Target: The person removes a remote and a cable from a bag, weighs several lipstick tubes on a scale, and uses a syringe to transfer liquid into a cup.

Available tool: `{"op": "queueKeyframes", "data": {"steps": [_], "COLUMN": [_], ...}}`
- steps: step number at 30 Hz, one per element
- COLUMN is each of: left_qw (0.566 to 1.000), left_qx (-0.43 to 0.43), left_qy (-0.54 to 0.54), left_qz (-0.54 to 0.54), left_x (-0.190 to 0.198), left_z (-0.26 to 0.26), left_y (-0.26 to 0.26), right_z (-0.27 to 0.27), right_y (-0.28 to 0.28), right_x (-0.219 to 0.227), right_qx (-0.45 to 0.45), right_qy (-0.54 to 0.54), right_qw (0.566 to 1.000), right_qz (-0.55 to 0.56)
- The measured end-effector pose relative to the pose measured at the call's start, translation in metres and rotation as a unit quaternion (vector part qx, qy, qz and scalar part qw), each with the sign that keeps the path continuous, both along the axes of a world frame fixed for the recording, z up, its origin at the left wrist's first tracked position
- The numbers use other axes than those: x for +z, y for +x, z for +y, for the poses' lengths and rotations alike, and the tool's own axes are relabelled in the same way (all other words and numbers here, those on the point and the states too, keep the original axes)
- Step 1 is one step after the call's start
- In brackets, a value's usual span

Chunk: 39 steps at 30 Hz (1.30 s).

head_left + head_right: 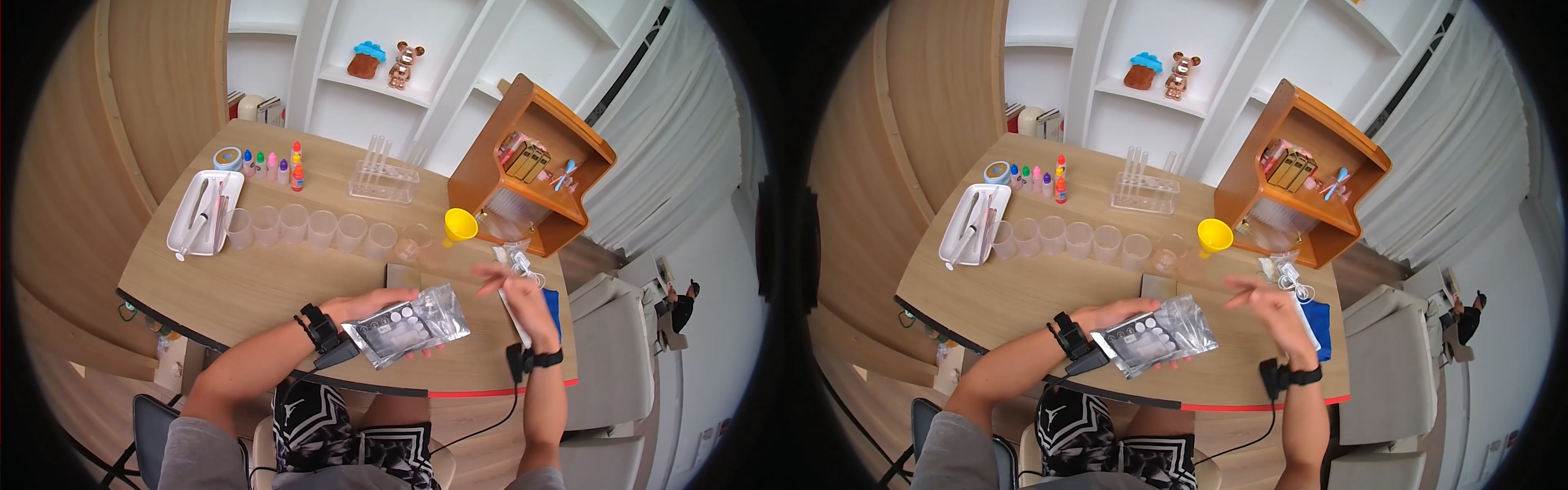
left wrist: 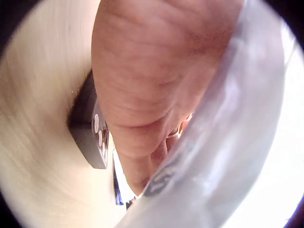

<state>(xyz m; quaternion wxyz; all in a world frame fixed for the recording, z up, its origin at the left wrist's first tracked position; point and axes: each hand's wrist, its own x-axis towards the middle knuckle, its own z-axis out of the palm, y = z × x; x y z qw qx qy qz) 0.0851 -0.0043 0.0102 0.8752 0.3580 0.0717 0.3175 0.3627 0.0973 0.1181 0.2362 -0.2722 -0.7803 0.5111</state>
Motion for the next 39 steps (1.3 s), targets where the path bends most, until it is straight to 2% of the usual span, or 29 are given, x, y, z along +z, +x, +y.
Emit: {"op": "queueKeyframes", "data": {"steps": [2, 4, 6, 7, 9, 12, 17, 22, 24, 28, 30, 31, 33, 37, 39], "left_qw": [1.000, 1.000, 1.000, 1.000, 0.999, 0.998, 0.998, 0.998, 0.999, 0.999, 0.999, 0.999, 0.999, 0.999, 0.999], "left_qx": [0.007, 0.014, 0.021, 0.029, 0.030, 0.030, 0.020, 0.022, 0.028, 0.036, 0.037, 0.039, 0.037, 0.031, 0.030], "left_qy": [0.007, -0.002, 0.002, 0.004, 0.004, 0.006, 0.004, -0.009, -0.003, 0.004, 0.004, 0.003, 0.006, 0.012, 0.015], "left_qz": [-0.003, -0.008, -0.009, -0.011, -0.026, -0.049, -0.065, -0.061, -0.041, -0.020, -0.019, -0.018, -0.024, -0.038, -0.037], "left_x": [-0.001, 0.000, 0.002, 0.003, -0.001, -0.004, -0.010, -0.010, -0.007, -0.005, -0.004, -0.004, -0.006, -0.010, -0.010], "left_z": [0.002, 0.003, 0.002, 0.002, 0.004, 0.007, 0.010, 0.011, 0.010, 0.009, 0.009, 0.009, 0.010, 0.012, 0.013], "left_y": [0.001, 0.001, 0.001, 0.000, 0.001, -0.001, -0.001, 0.000, -0.001, -0.002, -0.003, -0.002, -0.002, -0.002, -0.002], "right_z": [0.037, 0.093, 0.137, 0.150, 0.169, 0.188, 0.204, 0.189, 0.185, 0.184, 0.180, 0.174, 0.162, 0.164, 0.158], "right_y": [0.019, 0.050, 0.078, 0.087, 0.100, 0.103, 0.112, 0.104, 0.103, 0.112, 0.110, 0.108, 0.105, 0.112, 0.112], "right_x": [0.003, -0.014, -0.030, -0.037, -0.053, -0.073, -0.099, -0.088, -0.083, -0.084, -0.082, -0.079, -0.072, -0.069, -0.065], "right_qx": [-0.135, -0.222, -0.312, -0.313, -0.358, -0.359, -0.342, -0.324, -0.284, -0.253, -0.240, -0.241, -0.281, -0.269, -0.310], "right_qy": [0.096, 0.138, 0.263, 0.264, 0.290, 0.233, 0.223, 0.217, 0.135, 0.108, 0.118, 0.119, 0.043, 0.037, 0.003], "right_qw": [0.986, 0.964, 0.888, 0.887, 0.830, 0.843, 0.859, 0.866, 0.907, 0.932, 0.949, 0.949, 0.952, 0.950, 0.939], "right_qz": [-0.019, -0.047, -0.214, -0.212, -0.314, -0.325, -0.311, -0.314, -0.280, -0.233, -0.166, -0.166, -0.110, -0.154, -0.151]}}
